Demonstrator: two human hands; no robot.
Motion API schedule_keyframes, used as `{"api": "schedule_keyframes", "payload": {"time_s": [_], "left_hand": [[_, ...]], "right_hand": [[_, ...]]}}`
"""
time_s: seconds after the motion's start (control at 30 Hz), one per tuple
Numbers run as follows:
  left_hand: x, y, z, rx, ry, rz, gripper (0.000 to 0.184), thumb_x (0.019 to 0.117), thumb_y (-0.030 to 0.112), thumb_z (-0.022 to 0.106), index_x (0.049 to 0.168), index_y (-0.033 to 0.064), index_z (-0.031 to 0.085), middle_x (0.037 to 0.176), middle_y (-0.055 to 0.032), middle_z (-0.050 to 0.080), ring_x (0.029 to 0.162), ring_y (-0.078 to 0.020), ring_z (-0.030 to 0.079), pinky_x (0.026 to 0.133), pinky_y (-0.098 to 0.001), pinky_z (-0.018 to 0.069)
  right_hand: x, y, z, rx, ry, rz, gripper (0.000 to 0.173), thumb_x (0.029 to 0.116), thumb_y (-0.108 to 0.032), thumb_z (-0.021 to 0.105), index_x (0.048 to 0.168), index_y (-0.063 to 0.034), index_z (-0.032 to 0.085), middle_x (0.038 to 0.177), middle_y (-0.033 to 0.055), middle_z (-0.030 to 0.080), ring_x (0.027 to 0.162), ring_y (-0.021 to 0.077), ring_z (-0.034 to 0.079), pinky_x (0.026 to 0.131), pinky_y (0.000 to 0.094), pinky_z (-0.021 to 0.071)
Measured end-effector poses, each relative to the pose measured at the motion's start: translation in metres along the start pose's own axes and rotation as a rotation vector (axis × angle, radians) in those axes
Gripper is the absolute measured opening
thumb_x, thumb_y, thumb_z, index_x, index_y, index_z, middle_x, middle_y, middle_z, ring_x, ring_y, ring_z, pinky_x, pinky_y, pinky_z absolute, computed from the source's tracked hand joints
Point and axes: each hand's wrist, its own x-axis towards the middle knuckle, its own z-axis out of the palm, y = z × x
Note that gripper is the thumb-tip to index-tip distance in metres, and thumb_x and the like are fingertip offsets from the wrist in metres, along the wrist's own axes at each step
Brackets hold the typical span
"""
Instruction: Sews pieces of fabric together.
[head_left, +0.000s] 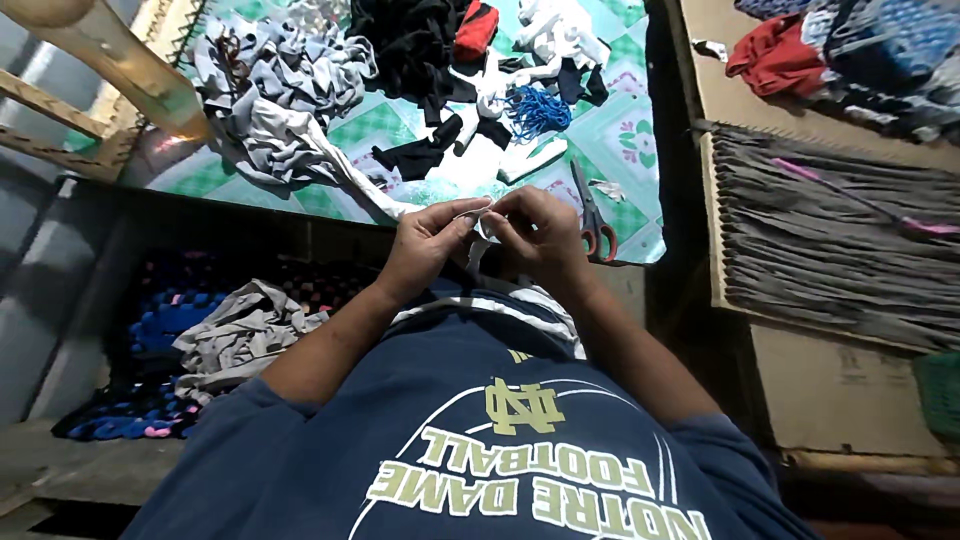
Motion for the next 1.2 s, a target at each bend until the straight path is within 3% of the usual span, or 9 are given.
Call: {"api": "schedule_keyframes", "payload": {"time_s": [0.27,0.5,0.63,0.77,1.1,1.2], "left_hand": [[-0.002,-0.001,0.002,-0.013,-0.013,0.032,0.025,0.1016,-0.001,0.054,0.122,-0.0047,0.067,0.11,-0.0027,0.074,0.094,-0.0052,0.07,0.085,-0.0253,0.0593],[-0.003,-0.002,0.005,-0.04,0.008,0.03,0.024,0.1015,-0.001,0.054,0.121,-0.0044,0.068,0.112,-0.0032,0.074,0.097,-0.0055,0.07,0.088,-0.0252,0.0583],[-0.004,-0.002,0.007,-0.038,0.003,0.05,0.025,0.1017,-0.001,0.054,0.122,-0.0047,0.068,0.116,-0.004,0.073,0.102,-0.0065,0.07,0.093,-0.0265,0.0577],[-0.006,-0.002,0.01,-0.047,0.001,0.057,0.026,0.1016,-0.001,0.054,0.124,-0.0044,0.067,0.116,-0.0032,0.074,0.099,-0.006,0.07,0.091,-0.0265,0.0585],[-0.007,-0.006,0.011,-0.047,-0.001,0.081,0.027,0.1014,0.0,0.055,0.125,-0.0026,0.068,0.117,-0.0019,0.073,0.096,-0.0061,0.07,0.086,-0.0269,0.0595],[-0.011,-0.001,0.011,-0.026,-0.019,0.048,0.029,0.1021,0.0,0.054,0.128,-0.0006,0.067,0.118,-0.0005,0.073,0.091,-0.0031,0.069,0.082,-0.0227,0.0588]], "right_hand": [[-0.001,-0.001,0.0,-0.006,0.057,-0.041,0.018,0.0972,-0.014,0.068,0.094,0.0037,0.07,0.078,0.009,0.065,0.064,0.0081,0.054,0.062,0.0221,0.0462],[-0.005,-0.008,-0.005,-0.018,0.049,-0.061,0.016,0.0982,-0.011,0.064,0.101,0.0037,0.072,0.088,0.0119,0.07,0.072,0.0096,0.059,0.07,0.0229,0.0501],[-0.006,-0.009,-0.006,0.019,0.057,-0.029,0.015,0.0976,-0.009,0.064,0.101,0.0042,0.071,0.088,0.0107,0.069,0.072,0.007,0.058,0.069,0.0203,0.0485],[-0.006,-0.01,-0.005,0.057,0.084,0.011,0.015,0.0977,-0.011,0.065,0.099,0.0035,0.069,0.084,0.0078,0.066,0.07,0.0038,0.056,0.065,0.017,0.0466],[-0.008,-0.01,-0.007,0.096,0.109,0.033,0.015,0.0981,-0.01,0.064,0.1,0.0043,0.068,0.087,0.0079,0.067,0.072,0.0023,0.058,0.068,0.0155,0.0489],[-0.008,-0.01,-0.008,0.094,0.117,0.034,0.015,0.0981,-0.01,0.064,0.102,0.0049,0.066,0.083,0.0064,0.063,0.069,0.0019,0.054,0.064,0.0149,0.0464]]}}
